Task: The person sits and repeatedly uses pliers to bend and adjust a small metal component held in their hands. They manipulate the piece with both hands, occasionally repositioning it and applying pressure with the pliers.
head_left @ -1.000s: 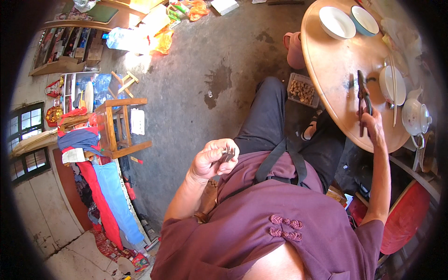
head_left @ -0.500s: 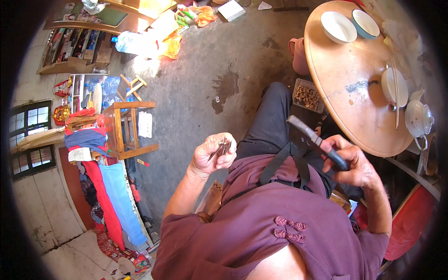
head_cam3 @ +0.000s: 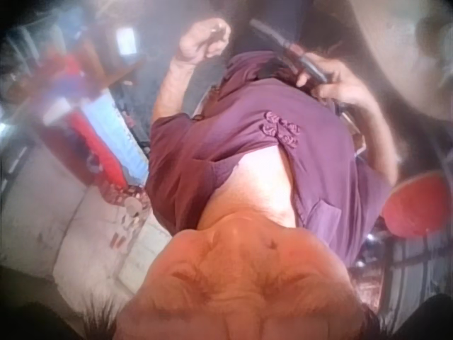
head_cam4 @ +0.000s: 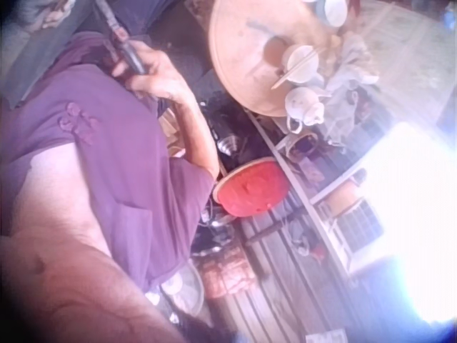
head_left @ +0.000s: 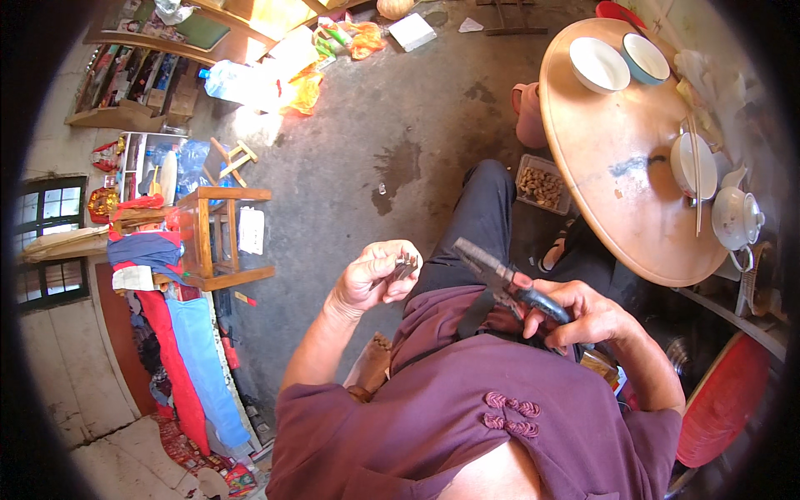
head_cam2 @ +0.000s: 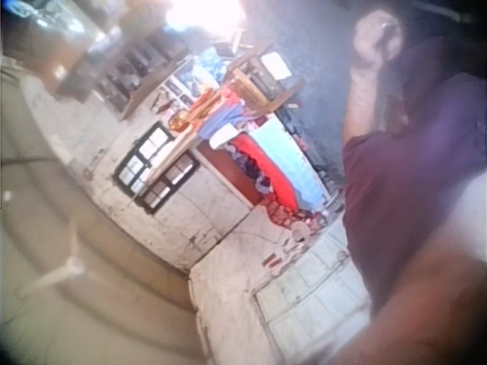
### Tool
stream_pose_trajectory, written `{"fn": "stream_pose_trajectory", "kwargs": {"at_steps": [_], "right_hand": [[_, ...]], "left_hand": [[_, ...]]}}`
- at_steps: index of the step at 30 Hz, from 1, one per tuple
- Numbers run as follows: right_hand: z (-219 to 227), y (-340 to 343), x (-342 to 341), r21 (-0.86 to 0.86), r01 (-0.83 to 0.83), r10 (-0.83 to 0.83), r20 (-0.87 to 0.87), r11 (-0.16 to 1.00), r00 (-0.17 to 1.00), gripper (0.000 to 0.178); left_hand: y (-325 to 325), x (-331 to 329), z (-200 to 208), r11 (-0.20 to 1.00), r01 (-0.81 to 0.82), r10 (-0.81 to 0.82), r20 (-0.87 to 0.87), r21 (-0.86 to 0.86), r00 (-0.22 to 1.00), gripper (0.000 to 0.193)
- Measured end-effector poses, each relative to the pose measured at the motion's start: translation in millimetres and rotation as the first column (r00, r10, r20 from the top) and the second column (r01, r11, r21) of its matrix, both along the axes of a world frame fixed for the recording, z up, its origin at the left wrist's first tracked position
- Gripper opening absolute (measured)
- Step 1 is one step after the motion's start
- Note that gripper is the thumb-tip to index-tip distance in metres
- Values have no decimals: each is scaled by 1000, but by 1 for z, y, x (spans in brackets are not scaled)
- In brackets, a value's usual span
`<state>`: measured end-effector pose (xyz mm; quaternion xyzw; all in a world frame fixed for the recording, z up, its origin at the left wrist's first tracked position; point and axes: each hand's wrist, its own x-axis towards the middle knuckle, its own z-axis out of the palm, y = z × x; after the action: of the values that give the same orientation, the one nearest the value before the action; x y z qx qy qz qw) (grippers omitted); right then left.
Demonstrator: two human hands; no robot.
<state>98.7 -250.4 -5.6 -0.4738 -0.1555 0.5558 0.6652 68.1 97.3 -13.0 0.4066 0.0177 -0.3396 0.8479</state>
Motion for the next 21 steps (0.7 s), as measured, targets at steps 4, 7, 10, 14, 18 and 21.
{"fn": "stream_pose_trajectory", "kwargs": {"at_steps": [4,7,10,14,18,21], "right_hand": [[-11,2,-7,118,-67,57,87,991,995,38],[-3,-1,-2,37,-65,69,-130,997,989,37],[2,-4,-2,-1,-64,63,-173,998,983,35],[-1,-3,-3,98,-59,66,-73,993,995,36],[2,4,6,84,-110,117,-75,990,990,43],[3,8,12,89,-150,150,3,985,989,49]], "left_hand": [[3,4,3,998,9,-11,19,64,1000,42],[4,8,8,993,4,-7,25,118,1000,40],[4,8,9,992,6,-7,7,128,1000,39],[-2,13,14,981,73,-75,0,177,997,36],[1,18,21,928,180,-189,-6,325,982,39],[1,26,30,880,283,-302,-11,382,953,34]]}}
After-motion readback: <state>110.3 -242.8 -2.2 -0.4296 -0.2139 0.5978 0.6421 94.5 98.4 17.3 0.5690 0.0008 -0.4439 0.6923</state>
